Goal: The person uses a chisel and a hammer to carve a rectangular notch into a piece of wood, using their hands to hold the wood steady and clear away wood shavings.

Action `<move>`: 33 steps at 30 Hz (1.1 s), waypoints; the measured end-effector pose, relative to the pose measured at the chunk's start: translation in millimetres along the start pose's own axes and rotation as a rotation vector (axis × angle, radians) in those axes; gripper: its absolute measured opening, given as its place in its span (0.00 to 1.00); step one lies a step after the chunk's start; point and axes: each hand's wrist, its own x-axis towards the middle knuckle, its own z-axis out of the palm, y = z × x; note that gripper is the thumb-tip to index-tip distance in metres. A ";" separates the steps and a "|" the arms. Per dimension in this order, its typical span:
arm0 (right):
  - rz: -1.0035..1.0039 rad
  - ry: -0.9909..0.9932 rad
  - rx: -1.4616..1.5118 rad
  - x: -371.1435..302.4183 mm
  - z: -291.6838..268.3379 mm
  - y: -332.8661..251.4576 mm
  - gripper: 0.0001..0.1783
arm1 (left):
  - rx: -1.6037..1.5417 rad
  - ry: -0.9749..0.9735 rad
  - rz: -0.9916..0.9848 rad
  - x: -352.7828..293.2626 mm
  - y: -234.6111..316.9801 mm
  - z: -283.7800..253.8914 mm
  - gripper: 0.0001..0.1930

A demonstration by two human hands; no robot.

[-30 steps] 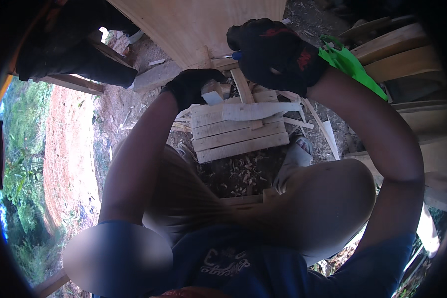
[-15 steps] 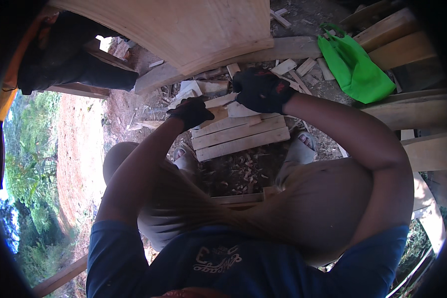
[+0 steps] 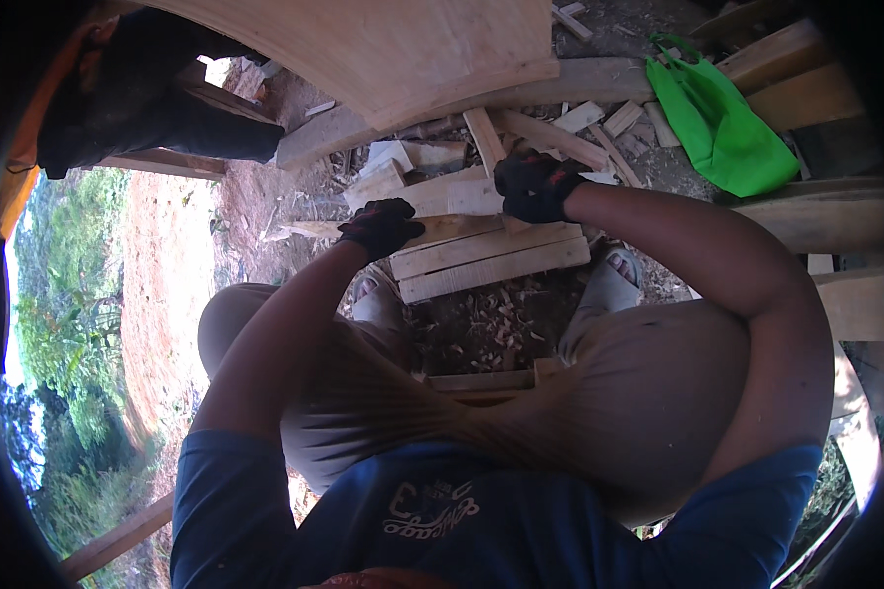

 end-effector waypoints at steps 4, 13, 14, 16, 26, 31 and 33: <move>-0.004 0.002 0.034 1.7 0.2 -5.5 0.15 | -0.011 0.004 -0.011 1.7 -3.6 4.9 0.37; 0.160 -0.090 0.181 14.6 -4.9 -36.0 0.14 | -0.142 0.050 -0.084 -2.7 -1.7 5.5 0.47; 0.195 -0.125 0.223 17.7 -11.4 -42.3 0.13 | -0.122 0.013 -0.067 -1.7 -7.0 7.5 0.44; 0.311 -0.219 0.337 25.9 -19.4 -59.8 0.13 | -0.056 -0.056 -0.024 -0.5 -16.3 11.1 0.37; -0.014 -0.018 0.148 44.6 -7.5 -62.1 0.18 | 0.184 0.061 0.197 37.6 -38.0 39.5 0.13; -0.017 0.029 0.121 54.3 -11.1 -85.5 0.19 | 0.258 0.119 0.249 46.4 -49.5 51.6 0.12; -0.015 0.086 0.085 49.7 -11.8 -81.6 0.19 | 0.274 0.108 0.239 47.9 -37.1 46.5 0.13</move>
